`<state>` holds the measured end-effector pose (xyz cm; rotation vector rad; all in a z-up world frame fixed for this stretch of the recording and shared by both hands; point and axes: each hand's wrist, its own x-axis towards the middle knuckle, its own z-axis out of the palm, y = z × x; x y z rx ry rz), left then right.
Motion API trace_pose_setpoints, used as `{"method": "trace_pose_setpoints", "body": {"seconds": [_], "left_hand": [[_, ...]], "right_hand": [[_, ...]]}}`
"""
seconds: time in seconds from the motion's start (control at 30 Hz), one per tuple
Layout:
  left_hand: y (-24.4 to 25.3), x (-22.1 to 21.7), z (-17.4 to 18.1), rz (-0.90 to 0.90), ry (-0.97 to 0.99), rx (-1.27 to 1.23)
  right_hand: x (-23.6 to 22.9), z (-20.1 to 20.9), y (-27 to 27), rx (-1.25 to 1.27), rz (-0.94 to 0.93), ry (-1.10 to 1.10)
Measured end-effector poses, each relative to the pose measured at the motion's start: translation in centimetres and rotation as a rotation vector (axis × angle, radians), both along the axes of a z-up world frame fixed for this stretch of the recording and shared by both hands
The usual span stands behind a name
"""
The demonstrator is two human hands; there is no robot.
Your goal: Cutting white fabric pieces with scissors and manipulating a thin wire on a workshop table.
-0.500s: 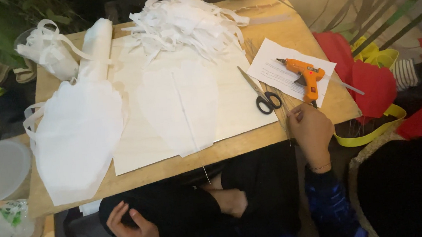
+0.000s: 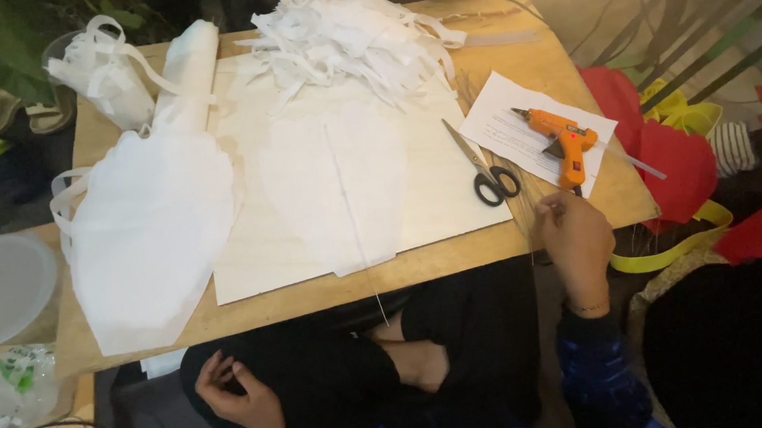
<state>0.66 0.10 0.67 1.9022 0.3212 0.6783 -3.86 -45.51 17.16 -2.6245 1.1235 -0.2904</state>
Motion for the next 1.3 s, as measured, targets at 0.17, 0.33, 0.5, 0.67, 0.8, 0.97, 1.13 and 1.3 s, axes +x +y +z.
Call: {"method": "trace_pose_setpoints", "body": {"seconds": [0.17,0.33,0.5,0.67,0.8,0.97,1.13,1.3], "left_hand": [[-0.2,-0.2,0.5,-0.009,0.013,-0.019],[-0.3,-0.3,0.8,-0.022,-0.057,0.027],[0.0,-0.1,-0.4,-0.005,-0.074,0.061],[-1.4,-0.5,1.5,-0.032,-0.098,-0.012],[-2.3,0.3,4.3,-0.116,-0.375,0.052],[-7.0,1.8,15.7,-0.531,-0.438,0.071],[-13.2,2.9,20.7,-1.212,-0.054,-0.126],[-19.8,1.6,20.2,-1.443,0.087,-0.343]], "right_hand": [[-0.4,0.4,0.4,-0.025,0.013,-0.032],[-1.8,-0.5,0.0,-0.067,0.03,-0.112],[-5.8,-1.7,0.0,-0.082,0.094,-0.219],[-12.3,-0.8,2.0,0.188,-0.053,-0.277],[-16.7,-0.6,3.2,0.236,-0.146,-0.342],[-19.1,0.3,2.8,0.312,-0.092,-0.345],[-18.2,-0.1,4.5,0.353,-0.021,-0.548],[-10.3,0.8,10.0,0.588,0.199,-0.673]]}}
